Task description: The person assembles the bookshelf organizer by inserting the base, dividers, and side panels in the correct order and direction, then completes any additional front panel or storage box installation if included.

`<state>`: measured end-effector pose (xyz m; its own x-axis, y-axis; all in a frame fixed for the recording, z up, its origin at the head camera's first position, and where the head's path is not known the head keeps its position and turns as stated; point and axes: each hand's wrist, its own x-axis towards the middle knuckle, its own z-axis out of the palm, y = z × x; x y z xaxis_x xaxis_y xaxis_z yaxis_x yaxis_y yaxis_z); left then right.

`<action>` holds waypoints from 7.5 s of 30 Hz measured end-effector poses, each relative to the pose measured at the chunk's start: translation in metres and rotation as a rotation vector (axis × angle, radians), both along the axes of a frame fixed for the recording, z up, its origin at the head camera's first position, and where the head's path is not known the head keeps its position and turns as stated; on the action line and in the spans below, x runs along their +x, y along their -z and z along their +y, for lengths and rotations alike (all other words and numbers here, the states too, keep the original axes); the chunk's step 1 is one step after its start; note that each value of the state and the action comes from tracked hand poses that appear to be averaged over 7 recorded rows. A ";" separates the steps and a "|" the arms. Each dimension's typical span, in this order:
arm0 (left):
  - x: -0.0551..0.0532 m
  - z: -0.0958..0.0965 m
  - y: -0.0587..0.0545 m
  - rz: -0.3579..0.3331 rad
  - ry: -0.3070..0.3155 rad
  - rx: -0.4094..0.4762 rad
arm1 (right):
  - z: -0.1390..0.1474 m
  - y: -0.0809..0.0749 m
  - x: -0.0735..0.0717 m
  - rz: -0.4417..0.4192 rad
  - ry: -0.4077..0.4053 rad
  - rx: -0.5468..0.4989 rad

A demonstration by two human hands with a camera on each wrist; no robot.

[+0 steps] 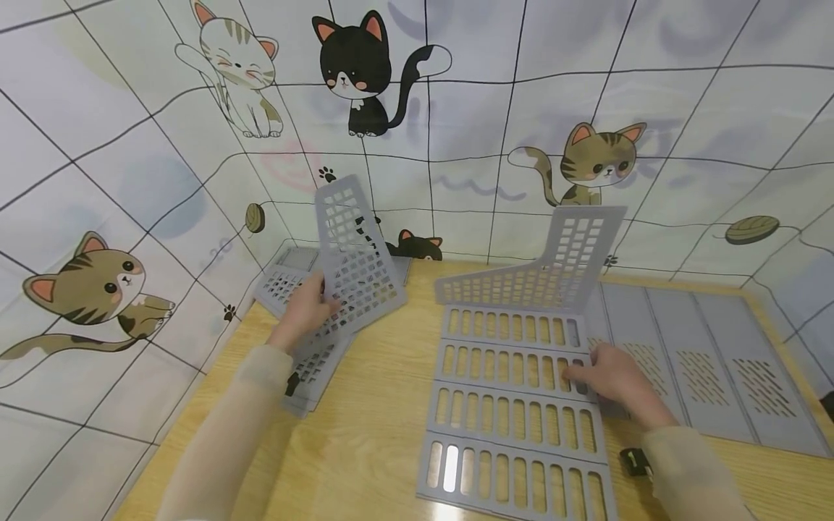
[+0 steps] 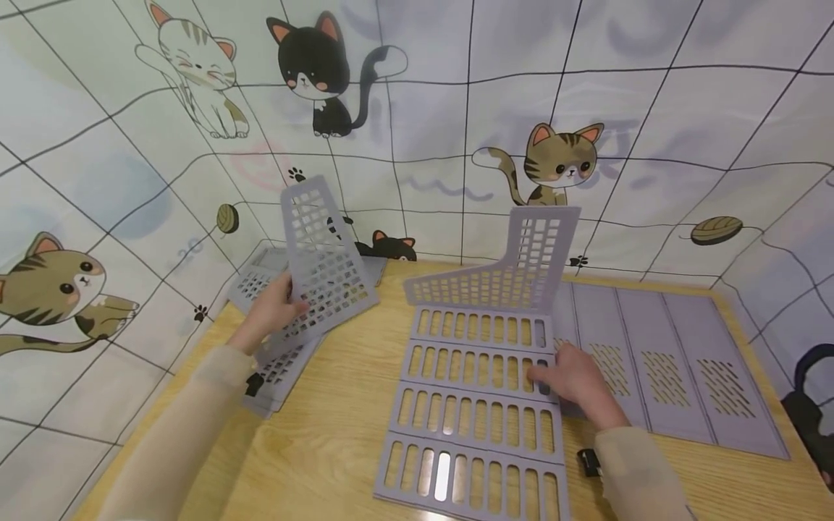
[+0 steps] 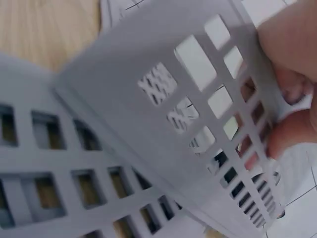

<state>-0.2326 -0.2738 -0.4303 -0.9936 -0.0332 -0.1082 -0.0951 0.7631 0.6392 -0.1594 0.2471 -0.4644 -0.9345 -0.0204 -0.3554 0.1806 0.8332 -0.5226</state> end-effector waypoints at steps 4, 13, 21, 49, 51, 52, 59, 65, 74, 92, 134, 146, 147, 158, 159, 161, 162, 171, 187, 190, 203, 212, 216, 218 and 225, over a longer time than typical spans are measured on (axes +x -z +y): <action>0.002 0.007 -0.004 0.123 0.104 0.005 | 0.000 0.001 0.001 0.006 0.007 0.008; 0.002 0.040 -0.016 0.204 0.225 0.073 | -0.001 -0.003 0.000 -0.003 0.010 0.032; -0.007 0.070 -0.008 0.192 0.330 0.186 | -0.003 -0.004 0.000 -0.012 0.028 0.028; 0.000 0.117 -0.016 0.094 0.350 0.498 | -0.023 -0.021 -0.001 0.230 -0.070 0.087; 0.002 0.120 -0.017 0.089 0.352 0.509 | -0.033 -0.030 0.000 0.388 -0.118 0.079; 0.003 0.122 -0.017 0.082 0.351 0.517 | -0.039 -0.034 0.000 0.465 -0.150 0.070; 0.008 0.133 -0.016 0.028 0.382 0.594 | -0.072 -0.049 -0.009 0.686 -0.299 0.077; 0.016 0.137 -0.017 -0.090 0.419 0.663 | -0.083 -0.040 -0.021 0.826 -0.376 0.074; 0.031 0.143 -0.028 -0.098 0.497 0.726 | -0.083 -0.021 -0.027 1.149 -0.439 0.069; 0.042 0.138 -0.064 1.050 0.500 -0.240 | -0.090 -0.032 -0.017 0.688 -0.293 -0.291; 0.010 0.055 -0.008 0.468 0.376 -0.182 | 0.007 -0.003 -0.007 0.127 -0.080 0.100; 0.009 0.082 -0.004 0.453 0.396 -0.218 | 0.004 -0.002 -0.005 0.148 -0.090 0.086; 0.010 0.088 -0.004 0.457 0.406 -0.216 | 0.004 -0.002 -0.006 0.154 -0.091 0.086; 0.019 0.173 0.006 0.497 0.589 -0.183 | -0.006 0.002 -0.006 0.221 -0.162 -0.025; 0.019 0.179 0.006 0.502 0.600 -0.171 | -0.008 0.002 -0.006 0.217 -0.164 -0.036; 0.020 0.193 0.005 0.514 0.635 -0.153 | -0.010 0.002 -0.007 0.197 -0.157 -0.052; 0.020 0.200 0.006 0.522 0.654 -0.151 | -0.011 0.002 -0.007 0.188 -0.149 -0.059; 0.017 0.236 0.005 0.557 0.669 -0.172 | -0.006 0.005 -0.008 0.162 -0.123 -0.078; 0.004 0.188 -0.004 0.441 0.560 -0.160 | -0.006 0.010 -0.012 0.157 -0.042 0.010; 0.005 0.134 -0.009 0.406 0.484 -0.175 | -0.004 0.011 -0.013 0.156 -0.051 0.015; 0.052 -0.057 0.011 0.013 0.444 -0.477 | -0.003 0.010 -0.014 0.164 -0.071 0.031; 0.078 -0.049 0.014 -0.219 0.540 -0.378 | -0.004 0.008 -0.013 0.142 -0.074 0.022; 0.080 -0.043 0.017 -0.193 0.539 -0.399 | -0.005 0.007 -0.014 0.148 -0.077 0.019; 0.081 -0.039 0.019 -0.171 0.549 -0.392 | -0.005 0.007 -0.014 0.153 -0.078 0.020; 0.081 -0.016 0.018 -0.127 0.609 -0.294 | -0.005 0.009 -0.013 0.150 -0.071 0.019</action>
